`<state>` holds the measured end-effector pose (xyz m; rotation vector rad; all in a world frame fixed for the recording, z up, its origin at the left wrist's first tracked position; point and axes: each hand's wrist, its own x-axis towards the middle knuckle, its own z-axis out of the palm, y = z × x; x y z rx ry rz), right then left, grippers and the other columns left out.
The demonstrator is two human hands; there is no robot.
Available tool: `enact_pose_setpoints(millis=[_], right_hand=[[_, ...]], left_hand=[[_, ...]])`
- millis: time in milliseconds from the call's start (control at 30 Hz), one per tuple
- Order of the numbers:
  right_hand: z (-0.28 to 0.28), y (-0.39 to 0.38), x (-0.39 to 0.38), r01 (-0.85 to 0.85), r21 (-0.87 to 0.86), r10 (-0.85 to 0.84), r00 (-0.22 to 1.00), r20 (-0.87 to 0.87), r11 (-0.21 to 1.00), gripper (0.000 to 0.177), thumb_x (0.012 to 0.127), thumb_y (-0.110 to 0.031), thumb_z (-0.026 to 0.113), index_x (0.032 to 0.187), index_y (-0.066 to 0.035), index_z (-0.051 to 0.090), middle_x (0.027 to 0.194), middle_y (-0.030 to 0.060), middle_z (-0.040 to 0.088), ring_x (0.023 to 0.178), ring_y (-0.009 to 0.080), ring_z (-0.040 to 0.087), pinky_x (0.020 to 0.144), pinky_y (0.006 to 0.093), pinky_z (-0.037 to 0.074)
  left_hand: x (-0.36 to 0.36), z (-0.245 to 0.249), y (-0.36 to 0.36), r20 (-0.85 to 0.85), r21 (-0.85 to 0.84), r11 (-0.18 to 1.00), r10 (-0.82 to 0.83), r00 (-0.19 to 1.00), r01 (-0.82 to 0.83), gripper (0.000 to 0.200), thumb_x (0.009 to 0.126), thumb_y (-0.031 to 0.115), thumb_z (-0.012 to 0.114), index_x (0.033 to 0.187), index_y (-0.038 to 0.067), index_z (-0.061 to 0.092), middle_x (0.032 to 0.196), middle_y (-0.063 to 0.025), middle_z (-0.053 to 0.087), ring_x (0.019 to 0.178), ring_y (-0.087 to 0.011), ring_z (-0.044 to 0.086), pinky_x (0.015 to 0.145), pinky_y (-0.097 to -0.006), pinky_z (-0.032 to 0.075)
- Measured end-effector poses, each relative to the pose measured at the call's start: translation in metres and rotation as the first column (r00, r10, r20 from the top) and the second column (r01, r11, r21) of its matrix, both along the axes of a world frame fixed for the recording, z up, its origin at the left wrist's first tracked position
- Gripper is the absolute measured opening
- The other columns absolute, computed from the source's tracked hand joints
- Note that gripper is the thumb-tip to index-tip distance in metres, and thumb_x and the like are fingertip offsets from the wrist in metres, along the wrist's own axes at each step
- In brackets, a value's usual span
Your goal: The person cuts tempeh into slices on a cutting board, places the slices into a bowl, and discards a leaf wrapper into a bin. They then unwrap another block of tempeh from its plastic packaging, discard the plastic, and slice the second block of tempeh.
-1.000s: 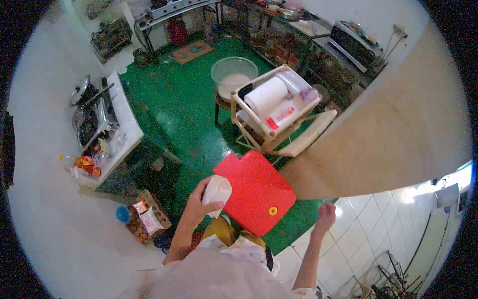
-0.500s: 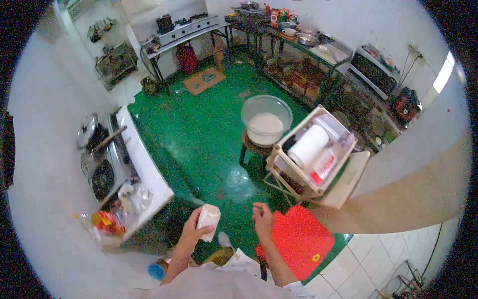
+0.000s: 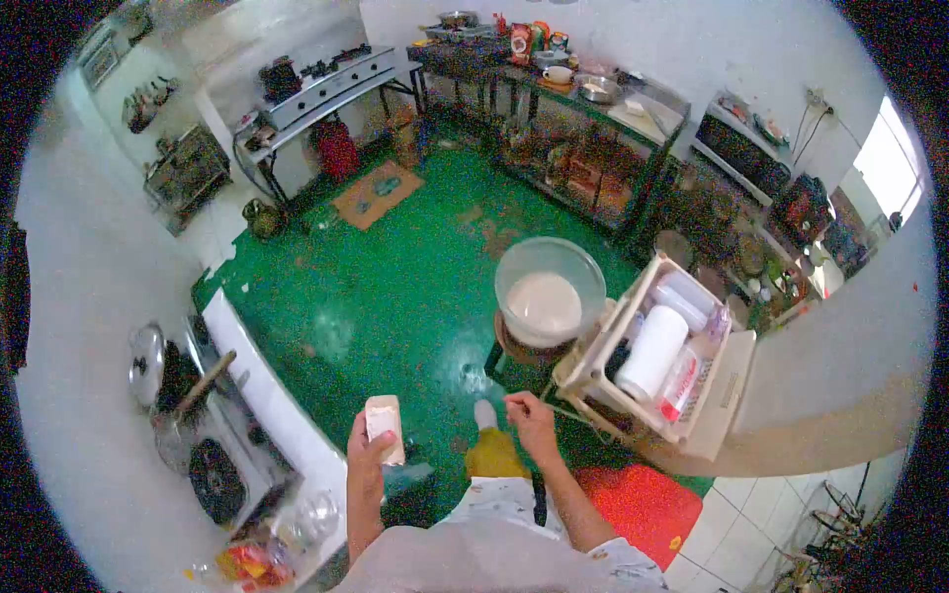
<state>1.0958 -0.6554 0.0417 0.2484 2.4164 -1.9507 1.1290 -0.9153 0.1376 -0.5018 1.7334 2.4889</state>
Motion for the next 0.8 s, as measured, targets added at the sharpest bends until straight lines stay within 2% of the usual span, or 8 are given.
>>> enact_pose_setpoints(millis=[33, 167, 233, 267, 433, 567, 700, 800], right_hand=[[-0.005, 0.002, -0.02, 0.005, 0.002, -0.005, 1.0, -0.009, 1.0, 0.013, 0.087, -0.01, 0.054, 0.094, -0.001, 0.062, 0.07, 0.0012, 0.056, 0.063, 0.0078, 0.054, 0.06, 0.0226, 0.045], [-0.003, 0.0, -0.13, -0.083, 0.062, 0.08, 0.995, 0.053, 0.995, 0.014, 0.087, -0.01, 0.053, 0.094, -0.001, 0.061, 0.069, 0.0018, 0.056, 0.062, 0.0084, 0.054, 0.058, 0.0233, 0.044], [0.028, -0.013, -0.202, -0.17, 0.154, 0.171, 0.985, 0.005, 0.973, 0.014, 0.087, -0.012, 0.053, 0.094, -0.001, 0.061, 0.07, 0.0031, 0.058, 0.062, 0.0094, 0.054, 0.058, 0.0241, 0.045], [0.03, -0.018, -0.238, -0.164, 0.265, 0.186, 0.981, -0.06, 0.95, 0.018, 0.085, -0.018, 0.057, 0.097, -0.007, 0.062, 0.075, 0.0062, 0.063, 0.066, 0.0134, 0.058, 0.06, 0.0279, 0.046], [0.08, -0.072, -0.383, -0.21, 0.145, 0.228, 0.966, -0.12, 0.967, 0.017, 0.085, -0.016, 0.056, 0.097, -0.006, 0.063, 0.076, 0.0064, 0.063, 0.068, 0.0138, 0.058, 0.063, 0.0278, 0.047], [0.074, -0.101, -0.468, -0.137, 0.126, 0.166, 0.95, -0.263, 0.983, 0.016, 0.085, -0.013, 0.056, 0.098, -0.006, 0.063, 0.077, 0.0056, 0.063, 0.069, 0.0106, 0.058, 0.063, 0.0262, 0.047], [0.048, -0.086, -0.52, -0.009, 0.127, 0.04, 0.969, -0.242, 0.992, 0.016, 0.085, -0.012, 0.056, 0.098, -0.005, 0.063, 0.076, 0.0056, 0.063, 0.069, 0.0097, 0.058, 0.064, 0.0256, 0.047], [0.02, -0.052, -0.543, 0.219, 0.032, -0.217, 0.975, -0.058, 0.975, 0.015, 0.085, -0.01, 0.056, 0.097, -0.003, 0.063, 0.075, 0.0041, 0.062, 0.068, 0.0099, 0.057, 0.063, 0.0246, 0.047]], left_hand=[[-0.022, -0.006, -0.005, -0.009, 0.002, 1.0, -0.005, 1.0, 0.005, 0.063, 0.07, 0.014, 0.071, 0.126, 0.003, 0.043, 0.11, -0.0071, 0.055, 0.099, -0.0167, 0.054, 0.086, -0.0293, 0.044], [-0.131, -0.003, -0.019, -0.052, 0.064, 0.977, 0.206, 0.977, -0.203, 0.055, 0.072, 0.012, 0.068, 0.121, 0.003, 0.045, 0.103, -0.0046, 0.054, 0.091, -0.0154, 0.054, 0.079, -0.0283, 0.045], [-0.18, 0.001, -0.026, -0.099, 0.092, 0.958, 0.28, 0.955, -0.271, 0.052, 0.075, 0.011, 0.066, 0.121, 0.003, 0.045, 0.103, -0.0048, 0.054, 0.091, -0.0152, 0.054, 0.079, -0.028, 0.045], [-0.201, 0.003, -0.032, -0.094, 0.093, 0.957, 0.283, 0.954, -0.275, 0.052, 0.075, 0.011, 0.066, 0.121, 0.003, 0.045, 0.103, -0.0048, 0.054, 0.091, -0.0152, 0.054, 0.079, -0.028, 0.045], [-0.31, 0.016, -0.05, -0.033, 0.02, 0.963, 0.27, 0.962, -0.269, 0.05, 0.078, 0.009, 0.063, 0.123, 0.003, 0.043, 0.104, -0.0049, 0.054, 0.091, -0.0145, 0.054, 0.078, -0.0286, 0.045], [-0.42, 0.002, -0.066, -0.016, 0.002, 0.985, 0.172, 0.985, -0.172, 0.047, 0.078, 0.009, 0.062, 0.121, 0.002, 0.045, 0.103, -0.0044, 0.055, 0.091, -0.0141, 0.054, 0.078, -0.0282, 0.045], [-0.548, 0.006, -0.065, -0.019, 0.065, 0.998, 0.0, 1.0, 0.001, 0.041, 0.08, 0.011, 0.061, 0.118, 0.003, 0.048, 0.102, -0.0041, 0.055, 0.091, -0.0137, 0.054, 0.08, -0.0276, 0.044], [-0.643, 0.016, -0.051, -0.051, 0.061, 0.978, -0.195, 0.98, 0.198, 0.042, 0.08, 0.012, 0.062, 0.119, 0.004, 0.047, 0.101, -0.0037, 0.056, 0.09, -0.0133, 0.054, 0.079, -0.0275, 0.044]])
